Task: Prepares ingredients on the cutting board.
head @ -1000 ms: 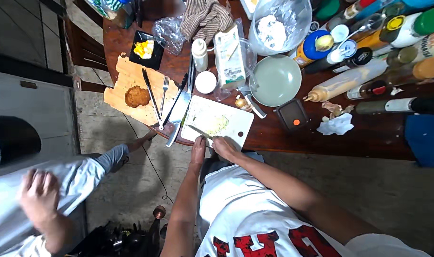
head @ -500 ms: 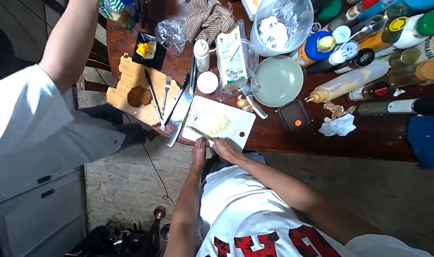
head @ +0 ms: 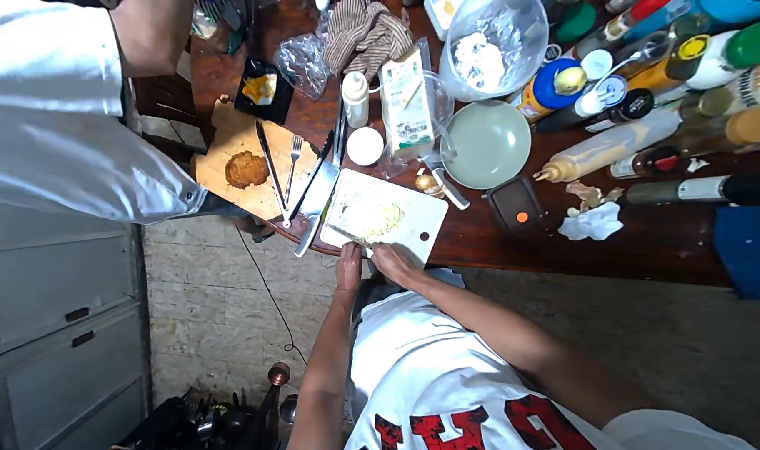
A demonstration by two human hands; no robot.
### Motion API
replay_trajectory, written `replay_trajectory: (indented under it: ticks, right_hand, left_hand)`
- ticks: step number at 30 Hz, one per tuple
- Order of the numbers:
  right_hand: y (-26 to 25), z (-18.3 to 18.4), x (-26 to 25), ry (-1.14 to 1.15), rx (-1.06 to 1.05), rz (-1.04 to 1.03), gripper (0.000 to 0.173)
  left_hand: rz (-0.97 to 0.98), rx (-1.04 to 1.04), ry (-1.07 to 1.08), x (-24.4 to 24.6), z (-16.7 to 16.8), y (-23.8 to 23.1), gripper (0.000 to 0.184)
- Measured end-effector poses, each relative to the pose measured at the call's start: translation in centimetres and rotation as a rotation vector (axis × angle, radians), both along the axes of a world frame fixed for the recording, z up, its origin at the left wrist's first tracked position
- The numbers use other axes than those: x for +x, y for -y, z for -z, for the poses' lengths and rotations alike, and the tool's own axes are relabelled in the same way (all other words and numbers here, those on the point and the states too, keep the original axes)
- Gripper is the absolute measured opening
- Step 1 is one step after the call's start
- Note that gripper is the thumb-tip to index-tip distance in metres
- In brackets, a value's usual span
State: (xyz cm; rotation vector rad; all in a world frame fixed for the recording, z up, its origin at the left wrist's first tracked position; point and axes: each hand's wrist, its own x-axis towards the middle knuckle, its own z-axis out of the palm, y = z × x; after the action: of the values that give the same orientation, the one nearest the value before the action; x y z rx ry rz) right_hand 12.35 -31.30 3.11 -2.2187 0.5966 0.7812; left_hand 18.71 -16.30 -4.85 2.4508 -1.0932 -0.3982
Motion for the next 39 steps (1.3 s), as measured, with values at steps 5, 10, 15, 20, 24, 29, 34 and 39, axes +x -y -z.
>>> replay_trajectory:
  ticks: [5, 10, 15, 20, 24, 29, 34, 39]
  right_hand:
    - [-0.1, 0.7, -0.2, 0.008, 0.011, 0.010, 0.029]
    - [-0.2, 0.2, 0.0, 0.024, 0.010, 0.000, 0.029]
    - [-0.2, 0.3, 0.0, 0.002, 0.013, -0.004, 0.029]
    - [0.1, 0.8, -0.5, 0.002, 0.036, -0.012, 0.029]
    - [1.3, 1.0, -0.6, 0.008, 0.054, 0.048, 0.028]
    - [4.7, 0.9, -1.5, 0.040, 0.027, 0.117, 0.028]
    - [6.8, 0.5, -2.8, 0.122, 0.074, 0.186, 0.025]
    - [7.7, 0.1, -4.8, 0.112, 0.083, 0.250, 0.027]
  left_hand:
    - [0.012, -0.005, 0.023, 0.0, 0.3, -0.3, 0.017]
    - [-0.024, -0.073, -0.009, 0.1, 0.4, -0.8, 0.020]
    - [-0.050, -0.122, -0.066, 0.1, 0.3, -1.2, 0.019]
    - [-0.089, -0.178, -0.088, -0.5, 0.4, -1.1, 0.018]
    - [-0.088, -0.108, -0.116, -0.6, 0.0, -0.5, 0.020]
    - [-0.058, -0.071, -0.109, 0.1, -0.5, 0.2, 0.021]
    - [-0.073, -0.045, -0.092, 1.7, -0.7, 1.0, 0.024]
    - [-0.114, -0.087, -0.108, 5.0, -1.0, 3.6, 0.021]
